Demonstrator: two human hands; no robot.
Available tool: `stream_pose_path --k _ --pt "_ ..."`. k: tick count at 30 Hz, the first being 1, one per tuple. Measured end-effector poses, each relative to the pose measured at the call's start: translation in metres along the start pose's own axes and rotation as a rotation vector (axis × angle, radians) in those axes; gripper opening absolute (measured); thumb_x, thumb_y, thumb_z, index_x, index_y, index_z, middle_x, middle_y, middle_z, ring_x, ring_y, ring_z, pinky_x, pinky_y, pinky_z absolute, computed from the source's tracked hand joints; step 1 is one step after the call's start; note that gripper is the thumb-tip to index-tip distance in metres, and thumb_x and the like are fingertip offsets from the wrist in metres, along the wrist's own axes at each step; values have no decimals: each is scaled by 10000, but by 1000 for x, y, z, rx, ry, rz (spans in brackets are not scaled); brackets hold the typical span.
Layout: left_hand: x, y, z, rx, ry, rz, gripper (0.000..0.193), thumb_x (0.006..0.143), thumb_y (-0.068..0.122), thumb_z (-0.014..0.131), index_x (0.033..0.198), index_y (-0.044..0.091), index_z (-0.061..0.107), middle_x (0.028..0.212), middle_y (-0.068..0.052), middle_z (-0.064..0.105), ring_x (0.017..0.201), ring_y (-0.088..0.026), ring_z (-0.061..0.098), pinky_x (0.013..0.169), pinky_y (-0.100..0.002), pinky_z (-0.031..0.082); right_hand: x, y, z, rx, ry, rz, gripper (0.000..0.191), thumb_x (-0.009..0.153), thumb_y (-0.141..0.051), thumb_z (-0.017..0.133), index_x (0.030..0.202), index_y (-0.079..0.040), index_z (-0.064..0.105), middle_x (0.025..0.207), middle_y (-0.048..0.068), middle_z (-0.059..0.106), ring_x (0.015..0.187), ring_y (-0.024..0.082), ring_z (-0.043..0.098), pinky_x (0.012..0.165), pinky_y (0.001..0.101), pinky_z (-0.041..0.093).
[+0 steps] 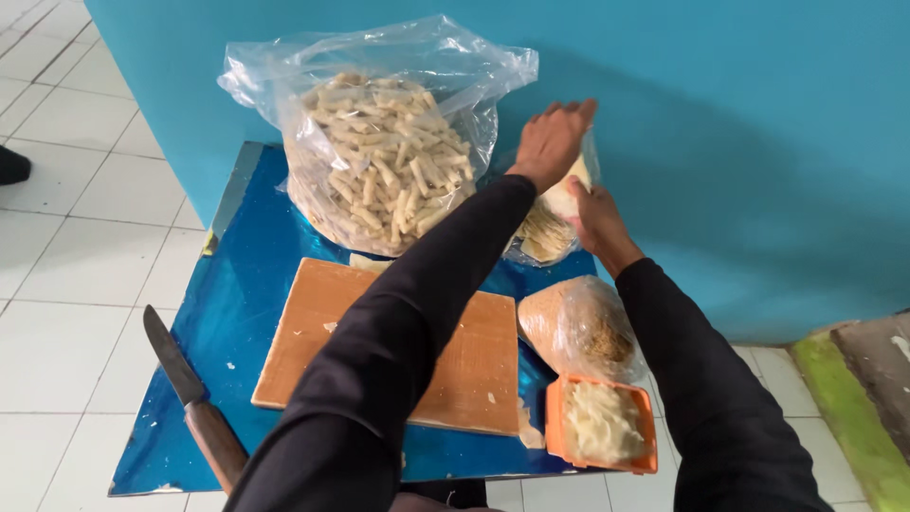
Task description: The person cuts stacked flat dough sheets into smaller pieces with a knife on a wooden board, then folds the pieces by hand and presses a brown crumbly filling from a plastic bag into them, arranging the folded pieces on the table next to an orange container of white paste.
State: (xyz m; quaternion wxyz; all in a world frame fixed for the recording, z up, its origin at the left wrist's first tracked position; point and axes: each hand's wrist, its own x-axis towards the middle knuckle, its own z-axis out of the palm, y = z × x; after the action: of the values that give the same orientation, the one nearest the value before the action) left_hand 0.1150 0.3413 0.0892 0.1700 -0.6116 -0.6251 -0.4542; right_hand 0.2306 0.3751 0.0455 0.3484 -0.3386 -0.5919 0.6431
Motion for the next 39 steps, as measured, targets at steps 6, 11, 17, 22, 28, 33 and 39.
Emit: stream_pose_path --k 6,11,17,22,28,33,39 --pt "9 13 7 100 -19 85 294 906 100 557 1178 207 589 1011 -38 707 907 -281 730 788 -479 572 9 6 14 -270 -285 -126 358 1037 -235 538 1357 -76 558 1303 -9 621 1180 161 636 892 409 592" --pt "6 12 23 25 -125 180 469 911 44 490 1352 195 541 1260 -137 636 820 -334 742 723 -444 599 22 12 6 -349 -413 -384 543 825 -152 713 1340 -55 571 1290 64 654 1190 249 620 954 415 522" --pt "-20 -4 32 -94 -86 269 364 954 123 518 1313 167 560 1358 -162 588 942 -367 739 766 -436 609 34 17 -10 -1207 -336 -708 500 856 -299 717 1257 -4 672 1203 248 709 1160 406 641 943 489 496" --pt "-56 -33 23 -149 -253 320 370 873 93 578 1239 40 555 1243 -180 623 958 -382 723 785 -453 595 11 -11 -47 -1508 -258 -288 335 984 -410 612 1013 -138 805 850 129 781 772 348 757 762 465 580" --pt "-100 -47 13 90 -478 358 123 987 136 575 1085 96 638 1085 -48 645 966 -247 674 852 -424 555 -8 -8 -52 -1447 -286 -1052 536 687 -310 769 1144 -30 741 1112 232 691 1023 374 666 872 413 536" --pt "-126 -68 11 329 -381 802 73 899 193 652 874 159 711 1055 16 639 1200 -191 533 996 -362 444 8 29 -64 -1388 -575 -484 239 897 -52 690 1123 -99 752 1181 112 756 1119 292 706 927 392 562" --pt "-152 -63 33 751 -304 993 212 847 250 612 916 132 773 1089 3 643 1131 -186 576 1024 -328 450 14 38 -68 -1336 -857 -481 517 788 139 523 1188 -117 725 1251 78 731 1133 303 703 926 365 568"
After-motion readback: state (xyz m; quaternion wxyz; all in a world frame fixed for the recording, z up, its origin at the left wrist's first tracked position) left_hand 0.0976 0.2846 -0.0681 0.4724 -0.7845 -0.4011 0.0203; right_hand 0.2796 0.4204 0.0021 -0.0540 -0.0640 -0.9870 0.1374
